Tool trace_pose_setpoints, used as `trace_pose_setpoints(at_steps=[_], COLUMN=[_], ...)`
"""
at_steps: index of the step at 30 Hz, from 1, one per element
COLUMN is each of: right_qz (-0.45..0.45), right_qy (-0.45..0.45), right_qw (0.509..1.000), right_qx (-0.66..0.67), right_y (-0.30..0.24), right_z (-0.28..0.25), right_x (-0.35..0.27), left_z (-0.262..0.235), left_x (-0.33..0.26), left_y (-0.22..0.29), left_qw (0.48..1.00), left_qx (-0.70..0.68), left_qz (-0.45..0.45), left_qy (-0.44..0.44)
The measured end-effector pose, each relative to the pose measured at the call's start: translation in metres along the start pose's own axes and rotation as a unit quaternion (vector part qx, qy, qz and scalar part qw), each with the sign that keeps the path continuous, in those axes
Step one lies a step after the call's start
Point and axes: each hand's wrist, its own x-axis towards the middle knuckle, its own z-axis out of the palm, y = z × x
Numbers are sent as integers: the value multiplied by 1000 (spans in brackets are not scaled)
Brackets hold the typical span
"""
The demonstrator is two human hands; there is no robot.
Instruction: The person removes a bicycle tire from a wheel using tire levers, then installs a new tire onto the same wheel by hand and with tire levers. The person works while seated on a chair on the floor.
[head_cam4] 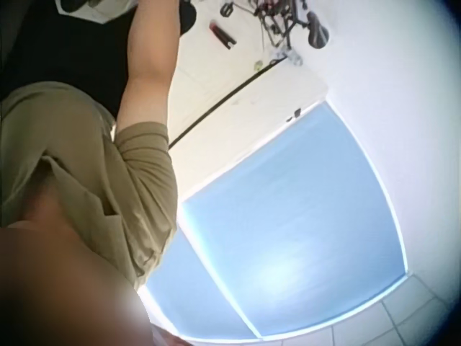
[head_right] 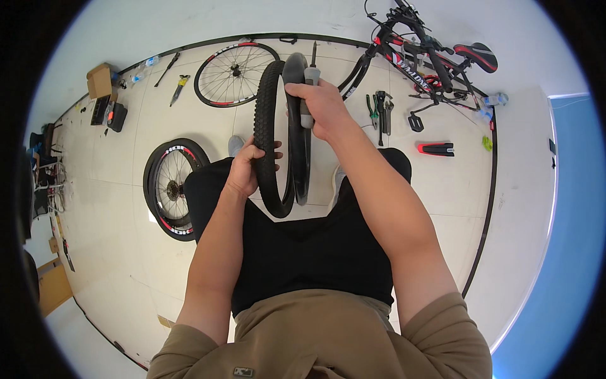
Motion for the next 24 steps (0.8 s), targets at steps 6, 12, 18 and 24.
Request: trace_pose_setpoints(at_steps=[6, 12, 18, 24], right_qz=[21, 109, 127, 128], right_qy=[-5, 85, 66, 40], right_qw=[1000, 984, 985, 990], right_qx=[-6, -110, -95, -32], right_y=[37, 114, 122, 125], right_z=[-26, -51, -56, -54], right_x=[-44, -60, -59, -48], left_z=[3, -1, -3, 8], left_x=[-1, 1, 0, -3], left_y=[6, 6, 2, -2], left_qw=[999, 997, 1000, 998], left_qx=[-39, -57, -24, -49], left_qz=[11, 23, 6, -23], left_qy=[14, 37, 3, -28])
